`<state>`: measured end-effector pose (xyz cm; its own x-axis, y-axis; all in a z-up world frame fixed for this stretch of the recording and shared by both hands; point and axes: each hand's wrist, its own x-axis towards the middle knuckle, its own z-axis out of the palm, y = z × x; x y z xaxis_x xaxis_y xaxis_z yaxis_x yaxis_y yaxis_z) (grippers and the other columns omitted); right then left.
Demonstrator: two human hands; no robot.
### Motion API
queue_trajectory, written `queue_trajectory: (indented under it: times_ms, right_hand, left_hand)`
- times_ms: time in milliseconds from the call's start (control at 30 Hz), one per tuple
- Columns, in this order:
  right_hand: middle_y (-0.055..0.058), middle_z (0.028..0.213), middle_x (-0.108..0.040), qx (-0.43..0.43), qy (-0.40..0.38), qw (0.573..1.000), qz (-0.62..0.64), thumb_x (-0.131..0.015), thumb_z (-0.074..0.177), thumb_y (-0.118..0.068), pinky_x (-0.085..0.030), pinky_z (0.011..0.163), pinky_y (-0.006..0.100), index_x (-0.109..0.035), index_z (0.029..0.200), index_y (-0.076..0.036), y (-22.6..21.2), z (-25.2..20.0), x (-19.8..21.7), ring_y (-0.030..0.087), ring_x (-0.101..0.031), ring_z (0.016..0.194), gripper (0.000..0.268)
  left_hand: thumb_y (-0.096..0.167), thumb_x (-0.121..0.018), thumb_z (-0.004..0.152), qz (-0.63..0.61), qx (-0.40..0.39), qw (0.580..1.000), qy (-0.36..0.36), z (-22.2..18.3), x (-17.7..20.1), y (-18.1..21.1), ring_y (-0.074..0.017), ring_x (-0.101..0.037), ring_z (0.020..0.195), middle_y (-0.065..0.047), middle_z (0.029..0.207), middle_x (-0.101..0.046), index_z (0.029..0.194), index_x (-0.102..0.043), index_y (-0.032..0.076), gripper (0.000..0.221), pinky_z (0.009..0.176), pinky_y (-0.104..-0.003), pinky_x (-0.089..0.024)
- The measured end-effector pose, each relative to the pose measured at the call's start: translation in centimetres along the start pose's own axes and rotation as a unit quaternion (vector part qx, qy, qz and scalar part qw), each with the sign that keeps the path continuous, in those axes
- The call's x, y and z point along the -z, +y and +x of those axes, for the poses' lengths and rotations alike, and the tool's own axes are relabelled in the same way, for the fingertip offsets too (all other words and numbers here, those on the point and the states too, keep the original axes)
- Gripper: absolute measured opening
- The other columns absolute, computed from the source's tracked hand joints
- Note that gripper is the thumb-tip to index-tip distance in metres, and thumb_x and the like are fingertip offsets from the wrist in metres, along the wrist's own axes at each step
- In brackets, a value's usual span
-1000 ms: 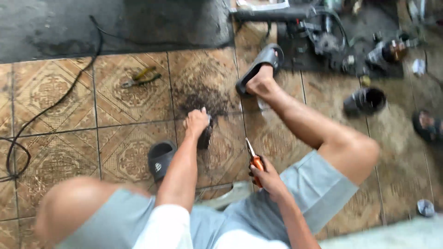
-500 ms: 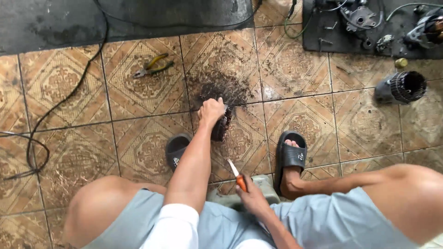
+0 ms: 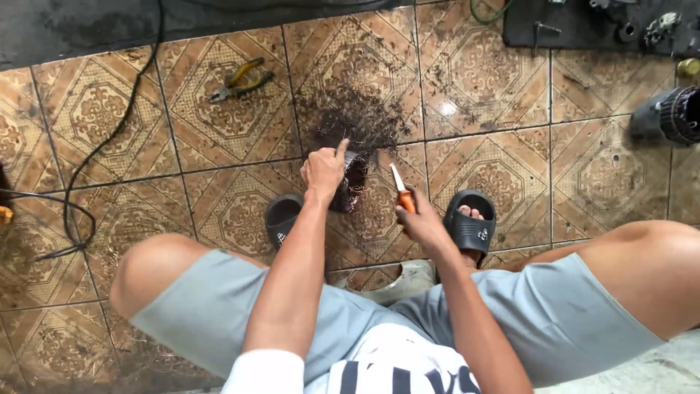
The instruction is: Extracting copper wire from a motor stator using pliers while sitting on the floor.
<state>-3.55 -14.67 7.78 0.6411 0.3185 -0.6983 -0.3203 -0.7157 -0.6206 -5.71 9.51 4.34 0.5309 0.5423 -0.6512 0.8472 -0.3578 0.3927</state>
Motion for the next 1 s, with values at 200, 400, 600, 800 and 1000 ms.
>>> queue_trajectory:
  times_ms: [200,400,600,800,1000]
  right_hand:
    - [0.014,0.094,-0.062,-0.131,-0.098,0.978,0.133,-0.068,0.089,-0.012,-0.049,0.043,0.027,-0.053,0.142,-0.011,6.3,3.4,-4.2,0.024,-0.065,0.068,0.055]
    - [0.034,0.121,-0.065,-0.028,-0.129,0.967,-0.217,-0.057,0.094,-0.033,-0.047,0.108,0.056,-0.045,0.149,-0.019,6.8,3.3,-3.5,0.050,-0.061,0.121,0.058]
    - [0.033,0.117,-0.057,-0.015,-0.132,0.968,-0.214,-0.059,0.093,-0.028,-0.048,0.103,0.062,-0.038,0.154,-0.023,5.8,3.3,-4.1,0.057,-0.059,0.118,0.064]
    - [0.032,0.117,-0.058,-0.024,-0.148,0.959,-0.239,-0.055,0.093,-0.024,-0.049,0.100,0.061,-0.040,0.152,-0.017,4.7,2.7,-4.7,0.056,-0.060,0.117,0.061]
    - [0.031,0.127,-0.054,-0.037,-0.143,0.941,-0.305,-0.061,0.089,-0.027,-0.048,0.102,0.064,-0.036,0.156,-0.020,5.9,3.8,-5.5,0.055,-0.058,0.121,0.071]
  left_hand:
    - [0.060,-0.027,0.105,-0.161,0.013,0.984,0.073,-0.6,-1.7,-1.2,-0.0481,-0.071,0.102,-0.033,0.090,-0.073,0.087,-0.076,-0.006,0.084,0.097,-0.056,-0.051]
    - [0.059,-0.046,0.100,-0.181,-0.038,0.963,0.196,-0.3,-2.7,-3.3,-0.0394,-0.067,0.062,-0.021,0.055,-0.059,0.056,-0.065,0.007,0.071,0.062,-0.046,-0.048]
    - [0.057,-0.051,0.103,-0.122,-0.133,0.971,0.156,-0.8,-2.2,-4.0,-0.0201,-0.056,0.044,-0.005,0.042,-0.052,0.051,-0.055,0.017,0.066,0.055,-0.034,-0.049]
    - [0.050,-0.054,0.102,-0.126,-0.136,0.969,0.165,-0.6,-2.8,-4.1,-0.0151,-0.052,0.042,0.001,0.042,-0.050,0.052,-0.050,0.020,0.058,0.055,-0.030,-0.045]
    - [0.059,-0.057,0.093,-0.107,-0.132,0.972,0.165,0.5,-3.2,-3.5,-0.0317,-0.068,0.059,-0.014,0.058,-0.063,0.060,-0.064,0.013,0.057,0.061,-0.043,-0.051]
